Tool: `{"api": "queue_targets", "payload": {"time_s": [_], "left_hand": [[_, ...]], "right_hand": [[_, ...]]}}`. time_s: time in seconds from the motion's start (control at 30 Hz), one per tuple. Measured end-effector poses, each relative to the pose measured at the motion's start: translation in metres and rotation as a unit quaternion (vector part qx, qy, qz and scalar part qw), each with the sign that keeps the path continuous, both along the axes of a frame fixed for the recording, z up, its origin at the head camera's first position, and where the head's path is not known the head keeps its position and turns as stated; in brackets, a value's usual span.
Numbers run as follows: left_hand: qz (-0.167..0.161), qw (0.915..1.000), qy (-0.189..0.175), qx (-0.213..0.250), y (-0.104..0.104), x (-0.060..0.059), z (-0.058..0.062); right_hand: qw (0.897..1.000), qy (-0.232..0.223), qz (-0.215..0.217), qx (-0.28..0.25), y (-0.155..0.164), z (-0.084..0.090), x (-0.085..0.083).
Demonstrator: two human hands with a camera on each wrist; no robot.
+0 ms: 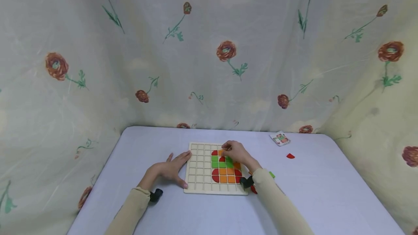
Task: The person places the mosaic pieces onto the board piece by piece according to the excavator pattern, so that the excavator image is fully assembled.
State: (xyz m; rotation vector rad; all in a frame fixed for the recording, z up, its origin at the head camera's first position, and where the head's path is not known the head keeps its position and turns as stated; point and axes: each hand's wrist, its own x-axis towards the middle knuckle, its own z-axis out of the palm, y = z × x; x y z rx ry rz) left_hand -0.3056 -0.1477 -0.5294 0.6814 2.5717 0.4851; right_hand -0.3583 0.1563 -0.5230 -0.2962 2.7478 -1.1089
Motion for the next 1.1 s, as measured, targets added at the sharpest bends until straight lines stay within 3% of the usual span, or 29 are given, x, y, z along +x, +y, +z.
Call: {"api": "queue_targets", "payload": {"time_s": [0.2,0.43,0.6,0.8,0.93,1.1], "left_hand": [[0.003,1.0000,-0.002,0.002,0.001,0.002,0.000],[0.000,0.9999,0.005,-0.009,-0.002,0.002,-0.003],[0.007,1.0000,0.000,-0.004,-0.002,0.003,-0.002],[0.013,0.9999,0.000,0.003,-0.001,0.003,-0.003],[0.009,1.0000,0.001,0.001,0.000,0.004,-0.002],[0.008,1.0000,0.001,0.001,0.003,0.002,-0.001]], "right_hand": [[0.998,0.030,-0.050,0.015,0.033,0.001,0.009],[0.992,0.031,-0.123,0.029,0.111,-0.005,0.014],[0.980,0.012,-0.191,0.053,0.159,-0.005,0.023],[0.961,0.020,-0.263,0.081,0.197,-0.006,0.037],[0.955,0.014,-0.279,0.095,0.211,-0.009,0.042],[0.955,0.010,-0.275,0.107,0.218,-0.011,0.041]]}}
